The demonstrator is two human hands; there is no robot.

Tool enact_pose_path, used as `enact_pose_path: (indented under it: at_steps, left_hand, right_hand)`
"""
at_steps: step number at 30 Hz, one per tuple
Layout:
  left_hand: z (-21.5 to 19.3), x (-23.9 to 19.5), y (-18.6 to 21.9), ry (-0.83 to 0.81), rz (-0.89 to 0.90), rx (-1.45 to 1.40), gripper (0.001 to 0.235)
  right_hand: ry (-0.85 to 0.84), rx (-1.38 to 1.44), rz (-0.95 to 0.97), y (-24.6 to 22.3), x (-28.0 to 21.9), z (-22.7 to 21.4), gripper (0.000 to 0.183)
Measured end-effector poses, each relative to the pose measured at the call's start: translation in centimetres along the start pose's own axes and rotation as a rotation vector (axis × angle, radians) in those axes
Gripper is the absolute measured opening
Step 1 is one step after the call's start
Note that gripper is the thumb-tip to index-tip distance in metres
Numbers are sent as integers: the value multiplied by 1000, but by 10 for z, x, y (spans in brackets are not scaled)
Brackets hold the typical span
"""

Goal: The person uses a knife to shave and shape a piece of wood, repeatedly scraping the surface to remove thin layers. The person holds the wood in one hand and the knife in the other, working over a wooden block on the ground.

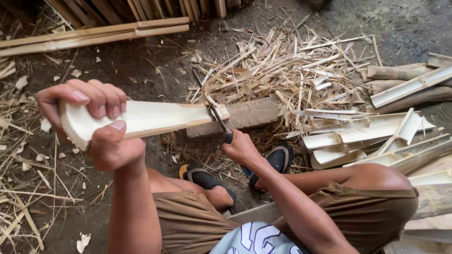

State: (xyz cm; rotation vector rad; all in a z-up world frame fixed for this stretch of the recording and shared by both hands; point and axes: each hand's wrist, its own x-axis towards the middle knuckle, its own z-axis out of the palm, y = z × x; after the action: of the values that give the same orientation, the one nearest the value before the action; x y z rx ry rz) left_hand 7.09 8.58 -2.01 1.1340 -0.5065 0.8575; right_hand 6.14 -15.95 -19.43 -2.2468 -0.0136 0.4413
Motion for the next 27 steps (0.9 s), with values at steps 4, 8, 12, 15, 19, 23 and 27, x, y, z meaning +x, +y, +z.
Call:
enact_pose_path:
  at_steps: [4, 8, 12, 15, 19, 23, 27]
  left_hand:
    - [7, -1, -5, -1, -20, 16, 37]
    - [11, -13, -2, 6, -21, 11, 34]
    - [25, 15, -11, -18, 61, -17, 33]
    - [35, 15, -6, -58, 64, 101, 32]
    - [52, 41, -23, -124, 83, 130, 30]
    - [63, 47, -48, -165, 125, 118, 31]
    - [70, 44, -50, -210, 31, 74, 36]
  right_hand:
    - [2, 83, -291, 2, -10, 7, 32]
    - [79, -31, -119, 36, 2, 25, 29]
    - [-113, 350, 13, 88, 68, 23, 21]
    - [-143, 464, 5, 104, 43, 50, 16]
    - [-52, 254, 65, 52, 24, 29, 13]
    - [35, 296, -226, 4, 5, -16, 13]
    - [266, 358, -629, 22, 5, -8, 11]
